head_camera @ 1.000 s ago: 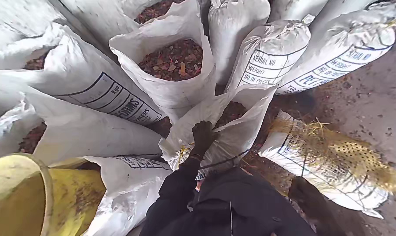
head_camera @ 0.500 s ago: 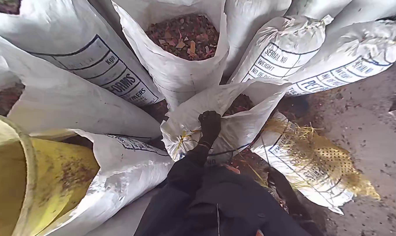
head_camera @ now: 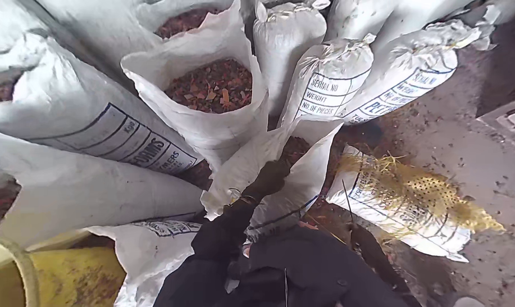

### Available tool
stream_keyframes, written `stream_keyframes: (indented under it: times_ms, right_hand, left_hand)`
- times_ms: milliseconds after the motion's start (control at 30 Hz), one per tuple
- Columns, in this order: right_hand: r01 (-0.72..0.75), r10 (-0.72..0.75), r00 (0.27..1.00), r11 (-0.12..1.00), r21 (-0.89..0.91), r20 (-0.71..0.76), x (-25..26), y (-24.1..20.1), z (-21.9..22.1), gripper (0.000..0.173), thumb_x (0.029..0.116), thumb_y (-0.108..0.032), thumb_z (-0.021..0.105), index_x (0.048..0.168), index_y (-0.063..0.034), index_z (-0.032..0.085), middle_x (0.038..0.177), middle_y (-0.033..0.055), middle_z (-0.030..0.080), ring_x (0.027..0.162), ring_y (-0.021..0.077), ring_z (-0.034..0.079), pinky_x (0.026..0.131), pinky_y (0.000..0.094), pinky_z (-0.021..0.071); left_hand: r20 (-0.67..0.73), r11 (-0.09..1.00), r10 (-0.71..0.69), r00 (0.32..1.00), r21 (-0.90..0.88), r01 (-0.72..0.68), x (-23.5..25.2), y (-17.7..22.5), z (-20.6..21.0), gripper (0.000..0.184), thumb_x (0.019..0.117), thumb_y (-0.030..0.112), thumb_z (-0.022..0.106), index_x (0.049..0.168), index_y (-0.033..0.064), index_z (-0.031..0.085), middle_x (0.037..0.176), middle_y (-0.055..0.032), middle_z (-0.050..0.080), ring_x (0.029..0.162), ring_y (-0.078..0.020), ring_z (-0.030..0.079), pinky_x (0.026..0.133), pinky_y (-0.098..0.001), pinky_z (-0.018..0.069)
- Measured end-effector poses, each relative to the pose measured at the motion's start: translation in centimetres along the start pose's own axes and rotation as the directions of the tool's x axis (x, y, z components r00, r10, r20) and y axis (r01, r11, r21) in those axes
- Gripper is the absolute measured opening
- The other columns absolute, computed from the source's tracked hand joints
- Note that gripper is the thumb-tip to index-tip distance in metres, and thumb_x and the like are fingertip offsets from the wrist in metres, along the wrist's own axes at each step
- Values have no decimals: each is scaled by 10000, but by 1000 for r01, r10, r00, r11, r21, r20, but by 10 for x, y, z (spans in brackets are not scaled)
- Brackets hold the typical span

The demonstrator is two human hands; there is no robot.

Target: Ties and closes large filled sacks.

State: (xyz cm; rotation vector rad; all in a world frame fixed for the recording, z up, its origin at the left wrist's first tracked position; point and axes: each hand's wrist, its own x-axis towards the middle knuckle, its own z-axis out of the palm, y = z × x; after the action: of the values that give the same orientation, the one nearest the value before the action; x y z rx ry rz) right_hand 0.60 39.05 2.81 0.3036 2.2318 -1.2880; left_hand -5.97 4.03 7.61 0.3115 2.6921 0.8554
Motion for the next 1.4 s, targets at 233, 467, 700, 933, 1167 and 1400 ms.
stream_keyframes:
  times_ms: [233,467,700,933,1167,1400]
  right_hand:
    - [-90,84,995,991,100,56,6,27,19,361,1114,-180,304,1054,11,605,648,-61,488,525,-8,459,532,162,431]
    - [12,-49,991,959,283,124,33,91,-13,380,1097,-276,282,1121,-56,590,626,-103,487,480,-7,446,457,171,419]
    - [67,-40,985,985,-162,165,43,116,-10,353,1094,-198,359,1182,-24,652,806,29,637,711,99,596,686,304,527]
    - [-94,82,991,989,114,102,9,39,4,318,1106,-98,319,1085,48,601,694,-32,562,568,-16,491,585,156,441]
    - [-193,181,981,941,279,68,-3,29,19,326,1117,-173,311,1022,-27,586,595,-92,455,475,-24,430,494,140,403]
    - [-122,74,987,922,367,142,1,40,21,353,1111,-156,263,996,-11,564,558,-82,406,443,-7,394,469,150,385]
  left_hand:
    - [394,998,-58,917,-4,65,23,-11,-25,545,1025,135,605,1514,-1,407,1345,-321,575,1242,-469,576,1065,-616,416]
    - [444,992,-58,894,123,3,46,-16,-36,576,929,7,679,1473,11,489,1401,-272,566,1300,-453,542,1086,-625,402]
    - [-29,991,-129,991,-48,127,16,-14,-42,272,1000,29,573,1250,-56,639,1096,-285,688,1055,-441,668,963,-599,492]
    - [-524,975,-218,824,-71,213,1,-12,-97,256,1022,92,544,1109,-121,655,1033,-285,693,991,-396,687,927,-553,518]
    - [-170,785,-605,778,38,619,37,-1,-19,566,988,449,649,1265,-42,600,1243,-275,641,1175,-454,622,924,-623,503]
    - [-172,745,-641,748,95,660,55,8,-19,532,1030,342,580,1425,-2,490,1263,-278,644,1188,-455,628,947,-624,499]
